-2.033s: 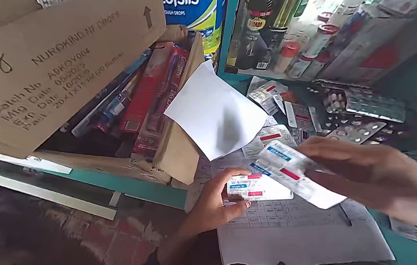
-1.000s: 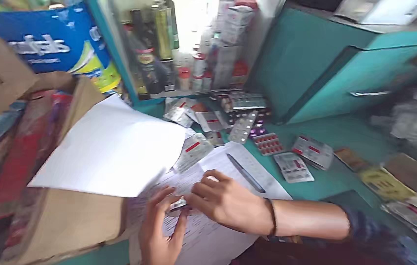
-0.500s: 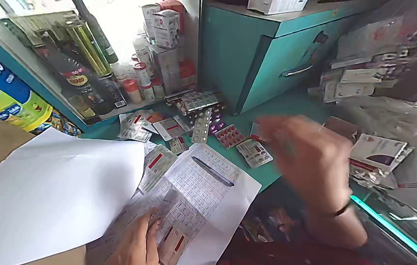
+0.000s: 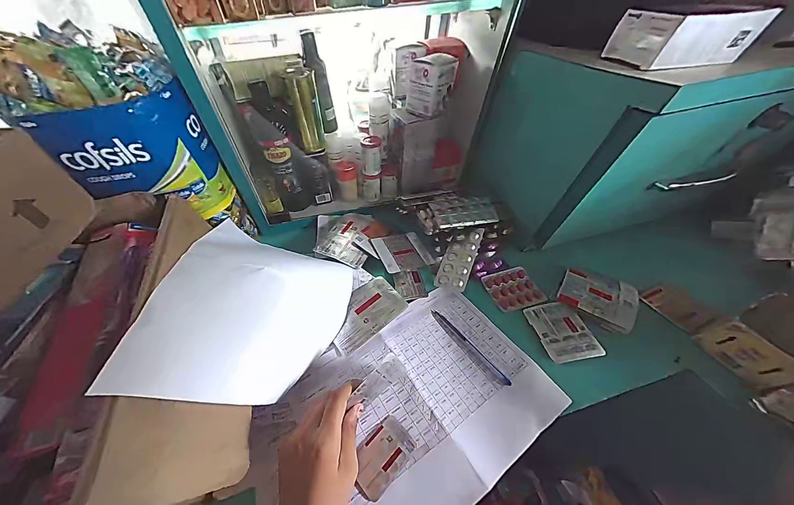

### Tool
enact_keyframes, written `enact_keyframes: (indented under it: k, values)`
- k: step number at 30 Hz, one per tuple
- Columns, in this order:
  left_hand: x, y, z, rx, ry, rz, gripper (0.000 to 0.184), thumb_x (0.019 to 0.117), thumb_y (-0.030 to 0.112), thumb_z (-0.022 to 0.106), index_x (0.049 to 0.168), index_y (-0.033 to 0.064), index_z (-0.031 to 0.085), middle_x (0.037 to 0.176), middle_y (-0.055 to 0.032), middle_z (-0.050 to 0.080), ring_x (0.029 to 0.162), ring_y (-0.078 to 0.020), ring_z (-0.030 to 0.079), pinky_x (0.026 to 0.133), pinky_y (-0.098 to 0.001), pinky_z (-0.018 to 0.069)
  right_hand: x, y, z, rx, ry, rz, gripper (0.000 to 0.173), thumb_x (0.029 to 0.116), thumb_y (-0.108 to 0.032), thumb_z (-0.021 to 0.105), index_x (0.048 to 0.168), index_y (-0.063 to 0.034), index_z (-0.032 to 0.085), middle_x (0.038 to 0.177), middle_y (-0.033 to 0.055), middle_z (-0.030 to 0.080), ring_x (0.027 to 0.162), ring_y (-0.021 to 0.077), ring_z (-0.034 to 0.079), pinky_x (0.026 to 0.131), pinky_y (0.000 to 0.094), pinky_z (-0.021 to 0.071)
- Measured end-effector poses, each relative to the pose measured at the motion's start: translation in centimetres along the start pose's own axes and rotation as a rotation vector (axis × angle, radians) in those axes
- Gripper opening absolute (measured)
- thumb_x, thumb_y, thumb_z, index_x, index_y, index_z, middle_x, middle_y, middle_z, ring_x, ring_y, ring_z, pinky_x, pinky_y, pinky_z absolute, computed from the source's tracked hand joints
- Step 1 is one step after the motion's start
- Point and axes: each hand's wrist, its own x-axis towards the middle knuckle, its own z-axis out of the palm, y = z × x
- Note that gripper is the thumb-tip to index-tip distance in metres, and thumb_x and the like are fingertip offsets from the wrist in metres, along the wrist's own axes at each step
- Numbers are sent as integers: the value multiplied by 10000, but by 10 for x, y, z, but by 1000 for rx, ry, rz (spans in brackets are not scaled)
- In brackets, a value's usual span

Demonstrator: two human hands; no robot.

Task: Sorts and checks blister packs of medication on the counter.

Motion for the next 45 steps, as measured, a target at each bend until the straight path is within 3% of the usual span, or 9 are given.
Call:
enact_keyframes:
  k: [1, 5, 10, 15, 18, 22, 34, 40, 45]
  values:
    - [0, 0, 0, -34, 17, -15, 299, 938, 148, 589, 1128, -32, 732, 969, -164, 757, 874, -266, 750, 750, -377, 595, 5, 8, 15, 48, 392, -337, 349, 1017, -255, 547, 981, 75, 659, 806, 305, 644, 678, 482, 647, 494, 629, 485]
    - [0, -5, -1, -324, 77, -64, 324, 972, 192, 597, 1150, -57, 702, 1011, -117, 749, 972, -23, 694, 894, -170, 532, -34, -185, -85, 408, 169, -440, 247, 1034, -69, 548, 1198, 18, 710, 1188, 318, 666, 1097, 559, 631, 818, 745, 474]
    - [2, -11, 5, -697, -14, -74, 366, 970, 144, 605, 1243, -99, 618, 1123, -76, 728, 1042, 15, 671, 929, -179, 552, -11, -283, -19, 379, 280, -1045, 316, 900, 44, 650, 1163, -87, 766, 1306, 200, 668, 1205, 453, 616, 969, 665, 438]
    - [-2, -17, 8, -732, -5, -125, 400, 954, 94, 624, 1314, -77, 594, 1203, -118, 707, 1079, -49, 682, 943, -216, 561, -20, -290, -45, 886, 313, -736, 189, 963, -86, 648, 1009, 66, 749, 973, 211, 752, 920, 344, 730, 866, 533, 541]
    - [-5, -16, 11, -741, 18, -141, 415, 955, 105, 633, 1341, -41, 598, 1215, -95, 712, 1048, -50, 693, 909, -219, 577, -46, -290, -80, 1479, 43, -441, 47, 949, -126, 697, 992, -109, 690, 842, -81, 737, 734, 30, 714, 704, 226, 625]
    - [-7, -18, 12, -742, 15, -141, 393, 951, 101, 634, 1325, -19, 630, 1182, -74, 728, 1040, -47, 698, 902, -214, 581, -74, -296, -93, 1708, -204, -382, 74, 938, -74, 683, 939, -133, 727, 780, -64, 749, 655, 49, 712, 630, 219, 624]
    - [-6, -17, 11, -662, -23, -135, 383, 981, 89, 550, 1339, -23, 625, 1264, -107, 700, 1132, -58, 669, 968, -223, 543, -84, -303, -96, 1570, -359, -661, 106, 957, -119, 646, 1008, -145, 735, 854, -96, 750, 723, 22, 709, 688, 201, 619]
    - [-6, -14, 8, -612, -53, -185, 386, 992, 65, 507, 1351, -26, 617, 1257, -136, 700, 1135, -93, 677, 977, -250, 536, -82, -317, -102, 1070, -200, -1237, 295, 981, -132, 549, 1200, -90, 743, 1003, -29, 638, 892, -27, 593, 779, 113, 505]
    - [-5, -13, 6, -621, -52, -211, 354, 1022, 38, 446, 1308, -21, 645, 1135, -117, 727, 962, -40, 681, 866, -202, 539, -101, -338, -92, 963, -217, -1518, 232, 1007, -215, 567, 1013, -147, 789, 929, -12, 737, 827, 41, 676, 706, 191, 516]
